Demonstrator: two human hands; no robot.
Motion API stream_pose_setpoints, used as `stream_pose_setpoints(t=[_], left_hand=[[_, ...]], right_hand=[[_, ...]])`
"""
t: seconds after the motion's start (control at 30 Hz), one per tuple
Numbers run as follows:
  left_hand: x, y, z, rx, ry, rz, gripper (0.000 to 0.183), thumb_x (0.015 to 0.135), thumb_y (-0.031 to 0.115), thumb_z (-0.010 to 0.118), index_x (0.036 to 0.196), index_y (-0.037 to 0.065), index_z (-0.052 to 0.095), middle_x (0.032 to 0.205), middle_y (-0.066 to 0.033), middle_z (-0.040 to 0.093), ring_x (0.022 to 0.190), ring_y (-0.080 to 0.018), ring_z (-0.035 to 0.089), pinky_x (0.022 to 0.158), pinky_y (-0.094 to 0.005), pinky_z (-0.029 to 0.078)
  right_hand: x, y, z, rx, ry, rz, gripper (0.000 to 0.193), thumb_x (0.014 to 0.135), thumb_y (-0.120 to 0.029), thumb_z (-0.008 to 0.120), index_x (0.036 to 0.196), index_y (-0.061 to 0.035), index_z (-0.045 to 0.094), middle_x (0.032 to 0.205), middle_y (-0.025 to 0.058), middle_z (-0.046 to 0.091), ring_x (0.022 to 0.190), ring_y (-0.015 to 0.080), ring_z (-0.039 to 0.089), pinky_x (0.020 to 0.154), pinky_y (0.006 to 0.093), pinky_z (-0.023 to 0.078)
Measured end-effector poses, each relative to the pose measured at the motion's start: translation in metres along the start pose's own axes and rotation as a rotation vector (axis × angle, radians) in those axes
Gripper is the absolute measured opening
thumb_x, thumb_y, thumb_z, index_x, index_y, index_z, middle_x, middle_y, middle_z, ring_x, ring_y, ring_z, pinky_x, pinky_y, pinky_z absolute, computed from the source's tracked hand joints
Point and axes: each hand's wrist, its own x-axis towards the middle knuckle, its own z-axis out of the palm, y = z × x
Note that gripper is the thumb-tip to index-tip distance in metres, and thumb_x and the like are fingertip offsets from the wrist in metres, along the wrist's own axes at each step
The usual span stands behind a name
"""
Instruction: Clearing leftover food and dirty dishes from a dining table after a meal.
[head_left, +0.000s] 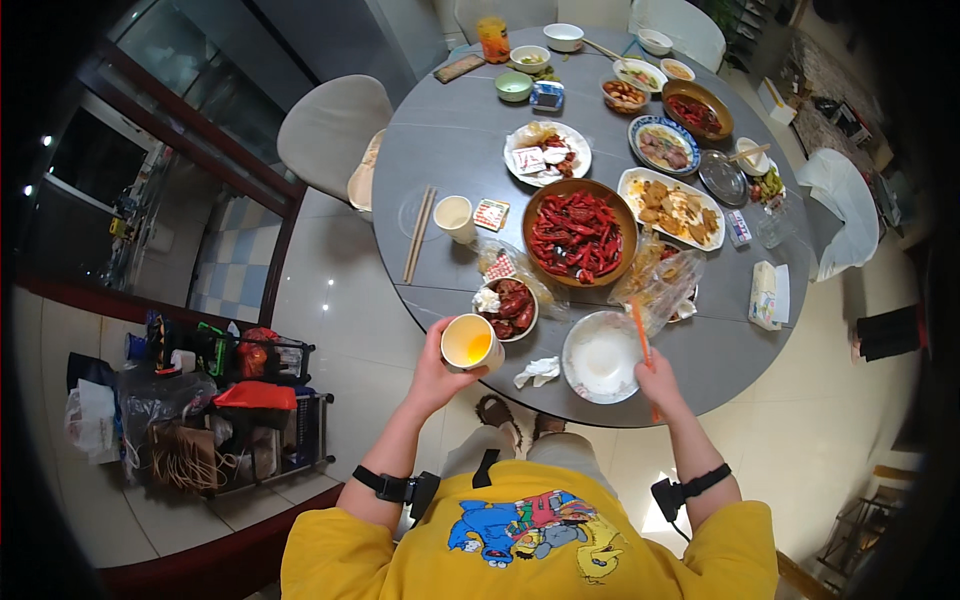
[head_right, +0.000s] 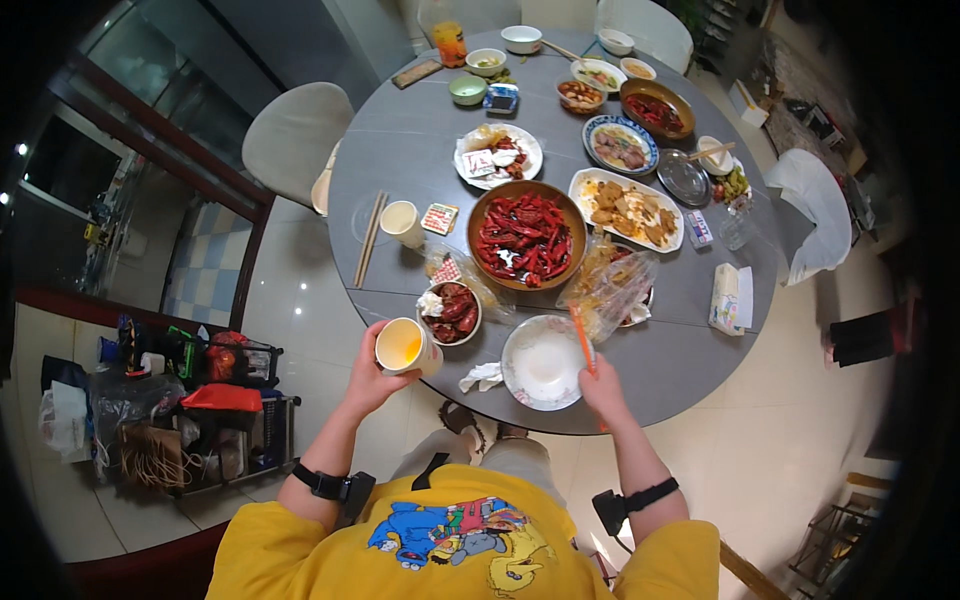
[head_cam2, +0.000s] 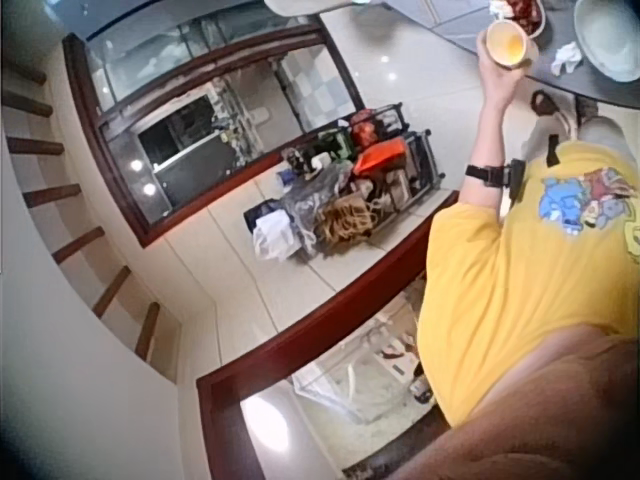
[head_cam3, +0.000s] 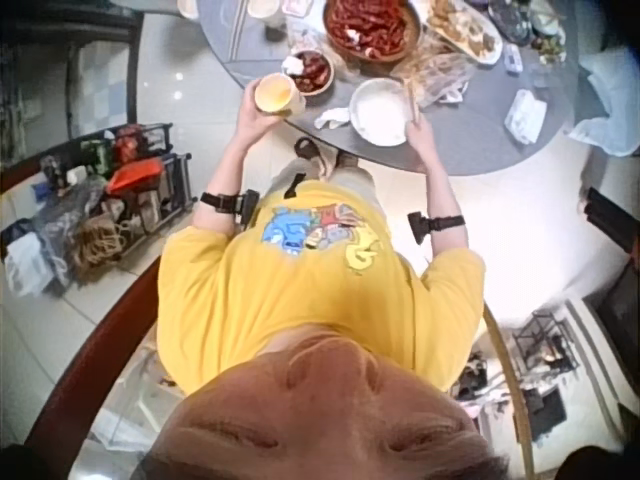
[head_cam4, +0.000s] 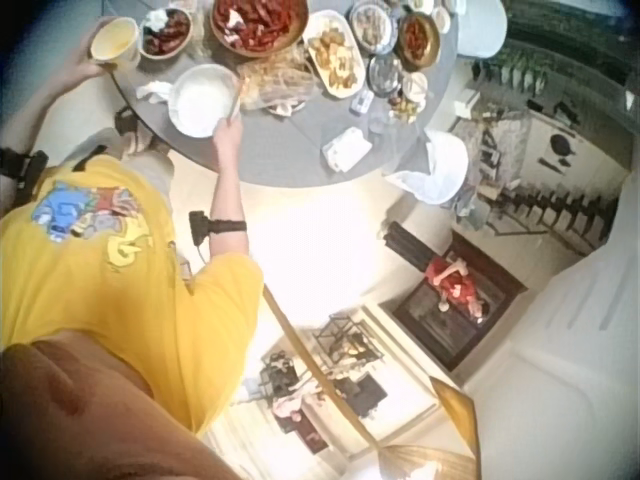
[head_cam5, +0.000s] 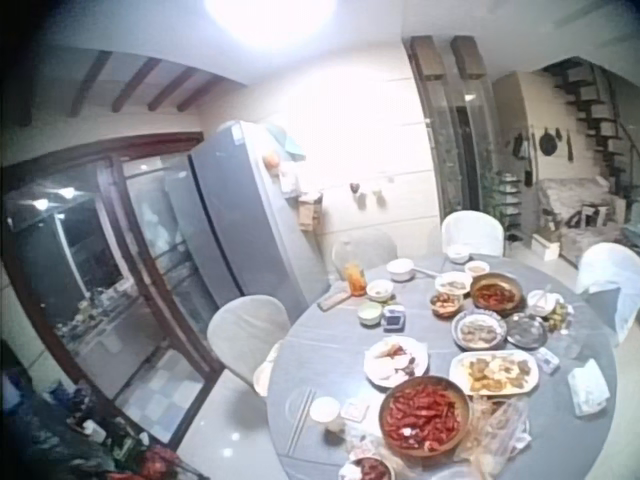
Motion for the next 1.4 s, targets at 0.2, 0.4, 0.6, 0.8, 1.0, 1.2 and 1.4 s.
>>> stream_pose_setpoints(t=[0.2,0.4,0.6,0.8,1.0,1.2,1.4], left_hand=[[0.015,-0.006,-0.066,-0.004,0.162,0.008,0.077,0.064,0.007,0.080,0.127,0.004,0.036,0.118,-0.0094,0.054,0.111,-0.0194,0.055,0.094,-0.0326,0.045],[0.023,-0.044,-0.168,-0.021,0.257,0.066,0.074,0.065,0.009,0.081,0.126,0.006,0.040,0.117,-0.0093,0.056,0.109,-0.0196,0.056,0.093,-0.0324,0.046],[0.002,-0.105,-0.335,0.043,0.305,0.021,0.078,0.064,0.010,0.083,0.127,0.005,0.038,0.120,-0.0113,0.055,0.109,-0.0202,0.057,0.092,-0.0336,0.047],[-0.016,-0.156,-0.521,0.062,0.431,-0.043,0.078,0.066,0.010,0.081,0.129,0.005,0.034,0.119,-0.0129,0.055,0.109,-0.0209,0.057,0.092,-0.0340,0.047],[0.003,-0.218,-0.669,0.064,0.678,-0.028,0.077,0.069,0.016,0.080,0.129,0.006,0.032,0.115,-0.0158,0.057,0.109,-0.0260,0.058,0.090,-0.0363,0.048],[0.056,-0.287,-0.816,0.077,0.825,-0.149,0.077,0.067,0.015,0.081,0.128,0.007,0.034,0.119,-0.0117,0.053,0.113,-0.0216,0.053,0.096,-0.0348,0.043],[0.116,-0.309,-0.987,0.189,0.995,-0.220,0.076,0.068,0.018,0.080,0.129,0.008,0.035,0.116,-0.0150,0.058,0.110,-0.0260,0.057,0.091,-0.0365,0.047]], right_hand=[[-0.021,-0.107,-0.004,0.178,0.063,-0.081,0.024,0.078,-0.007,0.047,0.099,0.0013,0.056,0.071,0.0022,0.052,0.063,0.0103,0.047,0.057,0.0271,0.040],[-0.030,-0.210,0.070,0.259,0.006,-0.138,0.026,0.078,-0.004,0.047,0.102,0.0010,0.056,0.073,-0.0011,0.052,0.062,0.0069,0.045,0.055,0.0226,0.037],[-0.026,-0.312,0.209,0.229,-0.067,-0.132,0.029,0.077,-0.003,0.047,0.104,0.0018,0.057,0.072,-0.0019,0.052,0.060,0.0063,0.045,0.054,0.0223,0.038],[0.000,-0.455,0.375,0.247,-0.209,-0.094,0.015,0.080,-0.006,0.049,0.094,-0.0023,0.052,0.059,-0.0022,0.043,0.039,0.0071,0.034,0.034,0.0236,0.024],[0.070,-0.581,0.560,0.174,-0.414,-0.210,0.021,0.082,-0.005,0.047,0.102,-0.0018,0.052,0.062,-0.0020,0.042,0.040,0.0060,0.033,0.036,0.0234,0.025],[0.166,-0.718,0.743,0.013,-0.575,-0.327,0.008,0.082,-0.006,0.050,0.089,-0.0033,0.053,0.063,-0.0010,0.044,0.049,0.0081,0.040,0.045,0.0243,0.033],[0.234,-0.908,0.916,-0.120,-0.771,-0.445,0.010,0.081,-0.006,0.049,0.087,0.0002,0.054,0.068,-0.0004,0.049,0.061,0.0085,0.045,0.056,0.0254,0.038]])
